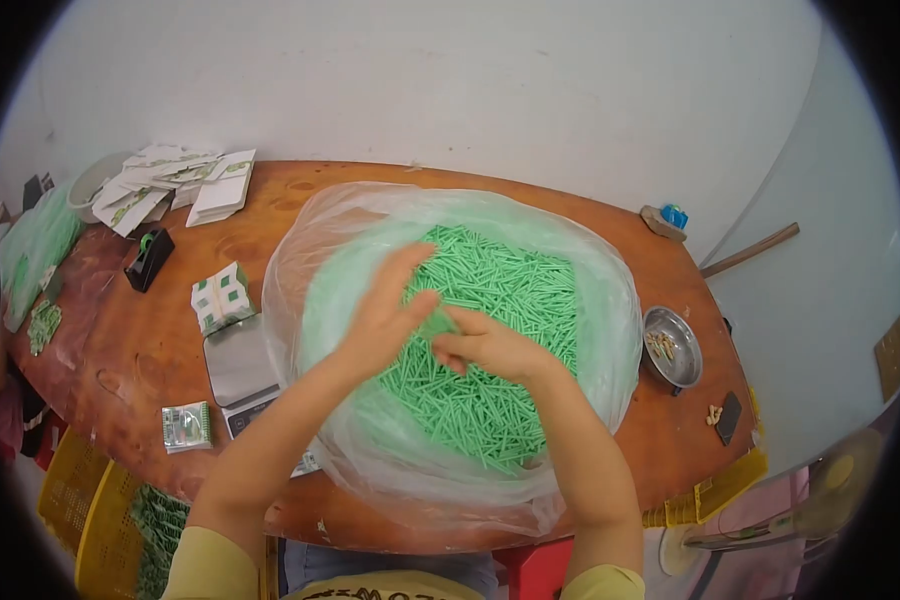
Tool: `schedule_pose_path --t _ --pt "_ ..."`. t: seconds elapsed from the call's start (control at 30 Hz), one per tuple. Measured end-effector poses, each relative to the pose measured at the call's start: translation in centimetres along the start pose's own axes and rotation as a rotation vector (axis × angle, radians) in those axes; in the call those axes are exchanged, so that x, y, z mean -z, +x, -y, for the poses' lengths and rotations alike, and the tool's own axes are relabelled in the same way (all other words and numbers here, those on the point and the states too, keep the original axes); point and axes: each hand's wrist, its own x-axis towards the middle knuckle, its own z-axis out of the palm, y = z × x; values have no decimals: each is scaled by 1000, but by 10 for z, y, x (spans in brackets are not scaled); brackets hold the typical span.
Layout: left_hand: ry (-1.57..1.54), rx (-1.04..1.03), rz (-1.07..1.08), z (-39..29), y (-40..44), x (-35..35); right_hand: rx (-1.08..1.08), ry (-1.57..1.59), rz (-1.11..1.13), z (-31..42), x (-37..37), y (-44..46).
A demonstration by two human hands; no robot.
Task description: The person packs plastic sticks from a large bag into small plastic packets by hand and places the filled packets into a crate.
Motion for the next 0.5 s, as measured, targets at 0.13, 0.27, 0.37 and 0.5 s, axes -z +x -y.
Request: schedule_pose_path --t 0.13,0.27,0.37,0.5 --pt "-130 116 244 -17 7 -16 35 -52 133 2 8 -2" --pt "34 8 -131 -27 -36 71 253 -654 -181 -17 -9 -23" --pt "302 203 -316 -29 -109 121 360 -1232 -179 -67 -30 -10" --pt "838 198 -113 -38 -205 148 416 -1239 -330 -92 -23 1"
